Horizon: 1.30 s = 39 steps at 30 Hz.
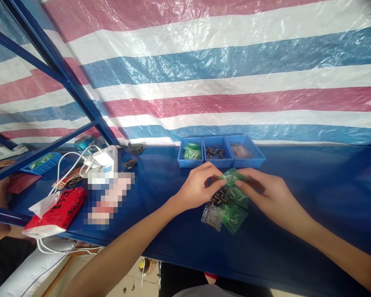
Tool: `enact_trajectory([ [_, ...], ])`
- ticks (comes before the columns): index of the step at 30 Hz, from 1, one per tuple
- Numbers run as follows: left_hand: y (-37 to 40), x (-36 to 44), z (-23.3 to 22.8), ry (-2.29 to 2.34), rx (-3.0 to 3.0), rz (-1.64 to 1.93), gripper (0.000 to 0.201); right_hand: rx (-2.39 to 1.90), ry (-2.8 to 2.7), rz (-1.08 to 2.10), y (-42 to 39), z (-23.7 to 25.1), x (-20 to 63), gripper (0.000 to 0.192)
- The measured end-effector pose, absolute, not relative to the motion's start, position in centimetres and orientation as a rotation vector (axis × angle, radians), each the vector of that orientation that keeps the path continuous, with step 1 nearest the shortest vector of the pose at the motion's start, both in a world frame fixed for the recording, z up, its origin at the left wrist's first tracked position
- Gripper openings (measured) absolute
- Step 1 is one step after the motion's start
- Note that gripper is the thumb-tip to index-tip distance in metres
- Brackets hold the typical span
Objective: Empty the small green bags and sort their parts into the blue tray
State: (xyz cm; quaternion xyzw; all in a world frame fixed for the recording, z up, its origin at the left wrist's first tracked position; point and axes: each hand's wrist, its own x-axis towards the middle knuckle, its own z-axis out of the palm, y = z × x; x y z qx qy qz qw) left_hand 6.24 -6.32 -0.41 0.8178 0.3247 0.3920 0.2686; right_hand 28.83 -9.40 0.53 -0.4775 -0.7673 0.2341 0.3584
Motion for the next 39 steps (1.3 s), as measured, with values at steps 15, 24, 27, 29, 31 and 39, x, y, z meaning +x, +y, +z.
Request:
enact_trajectory([
  [15, -6.17, 6.08, 0.23, 0.891, 2.206, 0.973, 0.022, -1.214, -1.962, 0.675, -9.63, 0.63, 28.74, 0.023],
  [24, -6.25, 6.0, 0.08, 0.863, 2.221, 1.007, 0.016, -1.246, -2.064, 0.523, -9.43, 0.35, 28.87, 0.022],
  [27, -6.36, 6.05, 0.01, 0.871, 2.22, 0.969, 0.019, -1.254, -2.067, 0.505, -9.35, 0.2, 28.84, 0.027],
  [29, -6.41, 6.09, -0.04, 0.872, 2.213, 0.955, 0.022, -1.26, -2.057, 0.504, -9.29, 0.12, 28.79, 0.029],
  [31, -6.39, 6.09, -0.07, 0.868, 2.203, 0.958, 0.025, -1.271, -2.045, 0.516, -9.27, 0.1, 28.74, 0.03],
  [39, -5.9, 5.92, 0.15, 0.871, 2.193, 0.872, 0.027, -1.249, -2.069, 0.584, -9.79, 0.32, 28.4, 0.029],
])
